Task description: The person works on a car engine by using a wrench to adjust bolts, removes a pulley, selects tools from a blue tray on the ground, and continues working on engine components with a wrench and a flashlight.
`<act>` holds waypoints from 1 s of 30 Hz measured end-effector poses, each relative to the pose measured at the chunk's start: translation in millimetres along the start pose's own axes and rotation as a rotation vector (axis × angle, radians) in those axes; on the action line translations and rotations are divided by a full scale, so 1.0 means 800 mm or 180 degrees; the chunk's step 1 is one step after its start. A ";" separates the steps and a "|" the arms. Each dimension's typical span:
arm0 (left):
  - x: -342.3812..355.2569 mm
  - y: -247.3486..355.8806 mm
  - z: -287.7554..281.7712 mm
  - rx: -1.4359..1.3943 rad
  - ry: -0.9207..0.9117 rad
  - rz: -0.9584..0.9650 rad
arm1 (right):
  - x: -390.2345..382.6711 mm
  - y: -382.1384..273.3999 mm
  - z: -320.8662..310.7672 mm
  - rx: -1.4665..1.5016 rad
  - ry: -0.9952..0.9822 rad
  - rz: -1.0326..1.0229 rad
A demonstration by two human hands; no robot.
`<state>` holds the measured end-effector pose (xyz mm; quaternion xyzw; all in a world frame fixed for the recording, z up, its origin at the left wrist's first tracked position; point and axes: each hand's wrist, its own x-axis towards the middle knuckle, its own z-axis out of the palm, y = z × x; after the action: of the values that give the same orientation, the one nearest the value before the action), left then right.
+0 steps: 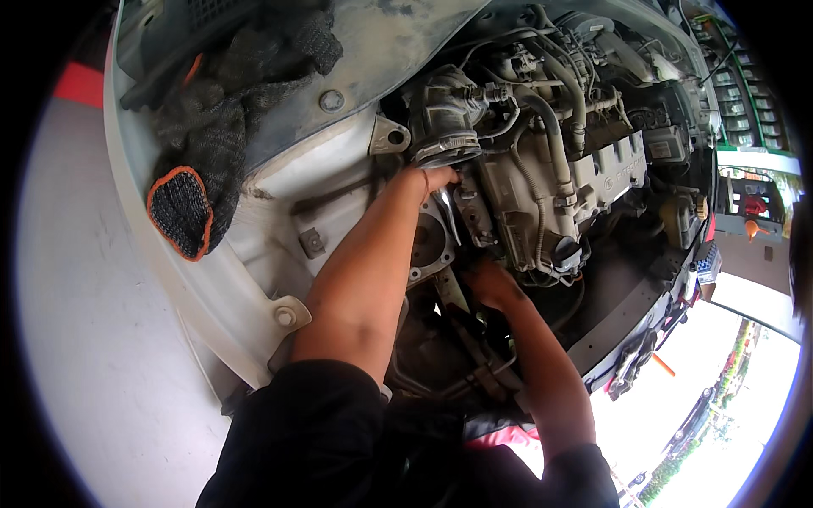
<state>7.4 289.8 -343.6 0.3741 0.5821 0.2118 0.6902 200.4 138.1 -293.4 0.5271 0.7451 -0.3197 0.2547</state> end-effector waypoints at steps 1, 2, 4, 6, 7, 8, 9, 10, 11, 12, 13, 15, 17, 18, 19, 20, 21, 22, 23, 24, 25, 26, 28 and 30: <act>0.001 0.006 0.000 0.0119 0.0068 -0.0053 | 0.013 0.017 0.024 0.0346 0.0148 0.0121; 0.002 0.001 0.000 0.0182 0.0196 0.0116 | 0.020 0.026 0.033 0.0699 0.0291 0.0231; 0.017 -0.029 -0.003 -0.1649 0.0320 0.0046 | 0.007 0.023 0.007 0.0166 0.0242 -0.0367; 0.023 -0.045 0.002 -0.2713 0.0346 0.0084 | -0.025 -0.007 -0.053 0.0292 0.0401 -0.0261; 0.053 -0.089 -0.016 -0.2837 0.0572 0.0253 | -0.045 -0.056 -0.112 0.0670 0.0561 -0.0011; 0.058 -0.095 -0.014 -0.3133 0.0507 0.0152 | -0.064 -0.080 -0.147 0.1073 0.0701 0.0411; 0.057 -0.095 -0.007 -0.3305 0.0481 0.0116 | -0.070 -0.094 -0.166 0.0840 0.0660 0.0424; 0.054 -0.097 -0.004 -0.3481 0.0480 0.0086 | -0.068 -0.106 -0.185 0.0600 0.0634 0.0405; 0.052 -0.096 -0.006 -0.3538 0.0559 0.0151 | -0.064 -0.113 -0.195 0.0348 0.0612 0.0368; 0.052 -0.085 0.003 -0.3583 0.0542 0.0219 | -0.058 -0.096 -0.170 -0.0224 0.0393 0.0152; 0.048 -0.081 0.003 -0.3611 0.0604 0.0288 | -0.048 -0.079 -0.141 -0.0744 0.0203 -0.0167; 0.033 -0.055 0.005 -0.3390 0.0427 0.0195 | -0.032 -0.058 -0.073 0.0044 0.0153 0.0969; 0.037 -0.070 0.003 -0.3568 0.0307 0.0355 | -0.022 -0.060 -0.043 0.0463 0.0298 0.1176; 0.026 -0.061 0.006 -0.3388 0.0572 0.0228 | -0.014 -0.057 -0.030 0.0676 0.0384 0.1309; 0.027 -0.065 0.007 -0.3354 0.0567 0.0205 | -0.006 -0.056 -0.013 0.0776 0.0478 0.1353; 0.031 -0.069 0.008 -0.3320 0.0557 0.0180 | 0.004 -0.053 0.007 0.0875 0.0573 0.1401; 0.033 -0.073 0.008 -0.3286 0.0548 0.0160 | 0.012 -0.050 0.024 0.0973 0.0672 0.1446; 0.018 -0.054 0.015 -0.3146 0.0627 0.0251 | 0.021 -0.043 0.033 0.0985 0.0744 0.1457; 0.027 -0.051 0.022 -0.3136 0.0681 0.0162 | 0.026 -0.036 0.042 0.0995 0.0819 0.1478; 0.033 -0.057 0.020 -0.2713 0.0819 0.0254 | 0.026 -0.038 0.049 0.1019 0.0853 0.1454; 0.041 -0.063 0.021 -0.2309 0.0930 0.0345 | 0.017 -0.043 0.040 0.0929 0.0819 0.1401; 0.043 -0.073 0.026 -0.2350 0.0951 0.0673 | 0.004 -0.047 0.029 0.0837 0.0789 0.1359; 0.026 -0.053 0.024 -0.2238 0.1112 0.0999 | -0.016 -0.062 -0.036 0.0721 0.0875 0.1146; 0.016 -0.049 0.005 -0.2756 0.0690 0.0367 | -0.059 -0.094 -0.113 0.0651 0.0885 0.0903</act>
<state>8.5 273.5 -382.0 0.0582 0.4870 0.5119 0.7053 140.4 158.2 -183.6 0.6887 0.6551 -0.2788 0.1372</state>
